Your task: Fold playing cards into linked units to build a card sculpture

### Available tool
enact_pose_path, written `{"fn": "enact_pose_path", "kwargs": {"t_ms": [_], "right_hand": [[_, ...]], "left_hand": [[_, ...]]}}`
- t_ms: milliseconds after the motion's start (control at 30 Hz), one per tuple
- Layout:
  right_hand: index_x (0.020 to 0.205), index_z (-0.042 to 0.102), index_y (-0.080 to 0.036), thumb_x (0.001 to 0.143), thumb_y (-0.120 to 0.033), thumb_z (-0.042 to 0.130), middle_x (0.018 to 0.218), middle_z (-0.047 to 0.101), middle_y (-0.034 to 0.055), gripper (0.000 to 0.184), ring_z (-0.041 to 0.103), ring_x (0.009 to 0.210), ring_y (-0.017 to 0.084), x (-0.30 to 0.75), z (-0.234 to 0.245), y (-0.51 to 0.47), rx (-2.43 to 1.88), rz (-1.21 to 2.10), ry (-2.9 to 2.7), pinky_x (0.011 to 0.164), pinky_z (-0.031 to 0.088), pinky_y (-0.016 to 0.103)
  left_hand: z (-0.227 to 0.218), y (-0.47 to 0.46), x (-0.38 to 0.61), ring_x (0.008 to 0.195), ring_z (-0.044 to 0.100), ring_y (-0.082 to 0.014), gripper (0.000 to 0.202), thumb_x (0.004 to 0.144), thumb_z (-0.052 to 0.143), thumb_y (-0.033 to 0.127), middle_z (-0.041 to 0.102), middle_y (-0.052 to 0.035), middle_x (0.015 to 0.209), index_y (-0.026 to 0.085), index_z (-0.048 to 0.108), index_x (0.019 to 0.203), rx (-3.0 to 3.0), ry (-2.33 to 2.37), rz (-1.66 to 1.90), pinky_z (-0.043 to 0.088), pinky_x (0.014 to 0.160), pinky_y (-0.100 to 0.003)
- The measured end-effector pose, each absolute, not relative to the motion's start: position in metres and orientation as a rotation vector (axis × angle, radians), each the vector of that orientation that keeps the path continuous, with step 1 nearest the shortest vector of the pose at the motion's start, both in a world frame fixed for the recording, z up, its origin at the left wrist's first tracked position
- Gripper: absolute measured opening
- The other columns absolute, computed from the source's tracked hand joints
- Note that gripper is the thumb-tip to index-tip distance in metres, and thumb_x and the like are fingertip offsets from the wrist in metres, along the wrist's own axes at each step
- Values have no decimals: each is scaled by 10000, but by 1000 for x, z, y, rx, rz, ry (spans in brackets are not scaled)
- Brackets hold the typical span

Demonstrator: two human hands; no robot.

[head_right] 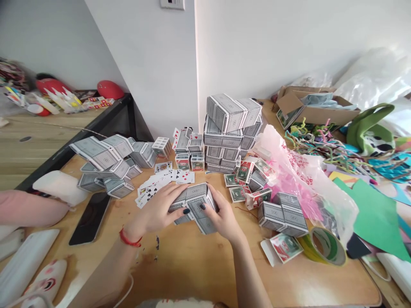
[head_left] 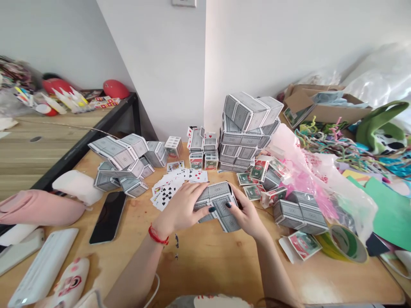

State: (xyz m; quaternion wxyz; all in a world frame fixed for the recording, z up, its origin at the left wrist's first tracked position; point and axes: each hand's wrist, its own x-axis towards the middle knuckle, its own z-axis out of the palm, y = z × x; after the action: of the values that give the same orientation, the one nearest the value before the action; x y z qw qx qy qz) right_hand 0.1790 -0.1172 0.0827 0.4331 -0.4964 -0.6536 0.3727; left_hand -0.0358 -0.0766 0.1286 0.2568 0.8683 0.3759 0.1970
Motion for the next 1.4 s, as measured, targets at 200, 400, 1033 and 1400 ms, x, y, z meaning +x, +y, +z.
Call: {"fn": "enact_pose_path", "kwargs": {"t_ms": [200,400,1033,1400], "right_hand": [[1340,327,-234,859,-377,423,1171,530,106,512,516,1050,241,168,92,-123,-1334,890,-1861,902,416,359],[1373,247,-256,891,-352,334,1156,523,105,499,504,1026,239,156,94,-128,-1375,826,-2012,889,422,382],[1325,331,-244,679,-378,671,1303,430,105,742,396,1194,267,193,60,-122,-1349,1030,-1781,1001,313,448],[1070,565,-223,759,-279,596,1216,502,112,318,448,1160,238,168,62,-117,-1104,855,-1466,966,365,394]], "left_hand": [[111,-90,-27,1087,470,-275,560,828,425,442,497,-123,1207,202,310,1320,2284,1033,512,376,905,-427],[94,-98,-18,1006,489,-229,451,883,335,352,512,-111,1079,210,311,1310,2156,994,586,411,881,-396],[71,-88,-22,1117,449,-215,415,900,249,389,494,-95,1199,211,423,1233,1801,1087,874,353,950,-370],[80,-87,-23,1086,428,-219,470,732,613,374,468,-83,1133,227,488,1160,1805,951,977,341,949,-361]]}}
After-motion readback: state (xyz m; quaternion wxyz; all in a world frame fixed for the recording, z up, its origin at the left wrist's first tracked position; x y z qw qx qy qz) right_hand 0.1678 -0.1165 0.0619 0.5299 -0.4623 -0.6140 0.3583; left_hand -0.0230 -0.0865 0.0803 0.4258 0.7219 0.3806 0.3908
